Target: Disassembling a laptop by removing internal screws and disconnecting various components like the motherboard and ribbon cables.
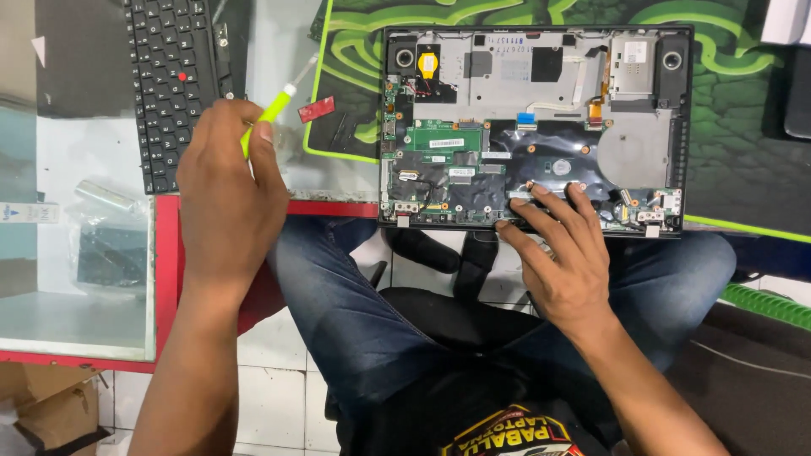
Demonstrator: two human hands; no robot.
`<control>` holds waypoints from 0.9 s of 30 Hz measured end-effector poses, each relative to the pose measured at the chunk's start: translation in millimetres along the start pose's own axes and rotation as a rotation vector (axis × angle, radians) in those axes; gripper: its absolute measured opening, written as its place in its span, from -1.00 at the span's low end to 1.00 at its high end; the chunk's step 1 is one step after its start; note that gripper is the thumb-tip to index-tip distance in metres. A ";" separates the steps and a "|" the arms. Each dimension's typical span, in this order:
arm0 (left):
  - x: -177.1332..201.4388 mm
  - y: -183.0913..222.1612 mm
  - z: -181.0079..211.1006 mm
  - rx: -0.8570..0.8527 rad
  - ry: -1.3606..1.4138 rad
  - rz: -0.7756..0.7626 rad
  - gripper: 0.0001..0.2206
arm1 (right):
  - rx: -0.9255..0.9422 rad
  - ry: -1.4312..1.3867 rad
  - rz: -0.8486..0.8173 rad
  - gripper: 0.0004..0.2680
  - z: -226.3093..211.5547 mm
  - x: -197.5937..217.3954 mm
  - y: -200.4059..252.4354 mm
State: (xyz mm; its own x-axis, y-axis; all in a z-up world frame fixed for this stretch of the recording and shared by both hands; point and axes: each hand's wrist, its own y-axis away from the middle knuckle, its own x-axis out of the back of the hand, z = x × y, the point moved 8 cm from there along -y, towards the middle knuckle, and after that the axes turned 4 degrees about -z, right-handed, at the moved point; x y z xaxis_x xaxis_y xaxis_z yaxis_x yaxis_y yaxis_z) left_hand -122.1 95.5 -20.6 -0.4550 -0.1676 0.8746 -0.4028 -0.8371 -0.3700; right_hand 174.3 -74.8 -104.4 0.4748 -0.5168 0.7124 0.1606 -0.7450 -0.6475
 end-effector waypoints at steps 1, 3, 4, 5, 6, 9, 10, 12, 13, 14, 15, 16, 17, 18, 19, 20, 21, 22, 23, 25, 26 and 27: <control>13.0 -0.4 14.8 -0.001 -0.002 -0.002 -0.91 | -0.002 -0.001 0.001 -0.90 -1.2 6.0 -2.6; 27.7 0.1 54.5 -0.125 0.123 -0.147 -0.80 | 0.019 0.008 -0.216 -0.68 -5.6 0.8 -6.3; 30.2 1.9 64.6 -0.125 0.122 -0.152 -0.80 | 0.015 0.006 -0.217 -0.68 -8.3 -0.3 -6.1; 30.8 4.5 79.2 -0.179 0.182 -0.193 -0.83 | 0.005 0.046 -0.221 -0.70 -10.0 -1.9 -6.6; 31.9 7.3 93.8 -0.234 0.242 -0.234 -0.79 | -0.005 0.086 -0.226 -0.71 -11.7 -3.6 -7.4; 17.8 10.0 126.1 -0.364 0.264 -0.416 -0.76 | -0.024 0.043 -0.313 -0.47 -8.9 -6.1 -1.8; 13.2 9.6 128.3 -0.364 0.263 -0.419 -0.76 | -0.026 0.041 -0.314 -0.47 -8.1 -6.1 -1.5; -0.9 12.6 138.6 -0.458 0.155 -0.481 -0.71 | -0.026 0.032 -0.347 -0.52 -7.3 -8.0 0.0; -3.0 11.3 140.1 -0.461 0.157 -0.485 -0.71 | -0.031 0.031 -0.348 -0.52 -6.4 -7.6 0.4; -6.2 10.8 142.2 -0.477 0.133 -0.502 -0.70 | -0.040 0.035 -0.363 -0.47 -5.3 -8.3 1.1; -9.3 10.5 144.0 -0.493 0.109 -0.517 -0.69 | -0.047 0.037 -0.379 -0.42 -3.9 -9.4 1.4; -13.5 10.4 144.8 -0.493 0.110 -0.520 -0.69 | -0.050 0.036 -0.379 -0.42 -4.8 -8.9 -0.3; -16.5 10.7 146.4 -0.517 0.047 -0.498 -0.64 | -0.053 0.048 -0.377 -0.44 -5.8 -8.2 -2.3; -19.4 11.2 147.8 -0.541 -0.017 -0.475 -0.59 | -0.056 0.059 -0.375 -0.45 -6.9 -7.5 -4.3; -20.0 10.5 148.6 -0.539 -0.017 -0.479 -0.59 | -0.057 0.056 -0.376 -0.45 -7.5 -7.7 -4.8; -20.1 9.6 149.2 -0.537 -0.029 -0.473 -0.59 | -0.069 0.068 -0.394 -0.44 -7.2 -9.0 -4.8; -20.3 8.7 150.1 -0.536 -0.041 -0.466 -0.59 | -0.080 0.082 -0.411 -0.42 -6.8 -9.9 -4.6; -20.5 8.7 150.6 -0.536 -0.041 -0.469 -0.59 | -0.082 0.080 -0.412 -0.42 -7.6 -8.7 -6.7; -21.4 8.8 150.8 -0.538 -0.071 -0.471 -0.67 | -0.091 0.086 -0.426 -0.42 -7.8 -8.3 -8.3; -21.5 7.2 153.0 -0.540 -0.101 -0.475 -0.74 | -0.101 0.091 -0.441 -0.42 -7.7 -5.9 -11.4; -21.2 7.0 156.8 -0.567 -0.092 -0.489 -0.79 | -0.100 0.118 -0.469 -0.42 -7.2 -6.0 -12.0; -20.9 6.7 160.6 -0.595 -0.083 -0.503 -0.83 | -0.099 0.146 -0.496 -0.41 -6.6 -6.1 -12.9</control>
State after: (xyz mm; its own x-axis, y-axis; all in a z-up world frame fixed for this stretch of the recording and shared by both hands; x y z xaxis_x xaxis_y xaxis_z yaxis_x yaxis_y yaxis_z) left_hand 12.2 9.7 8.9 -0.0538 0.0998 0.9935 -0.9136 -0.4065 -0.0087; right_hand 163.7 -64.8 -98.6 0.2359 -0.1396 0.9617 0.2497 -0.9477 -0.1988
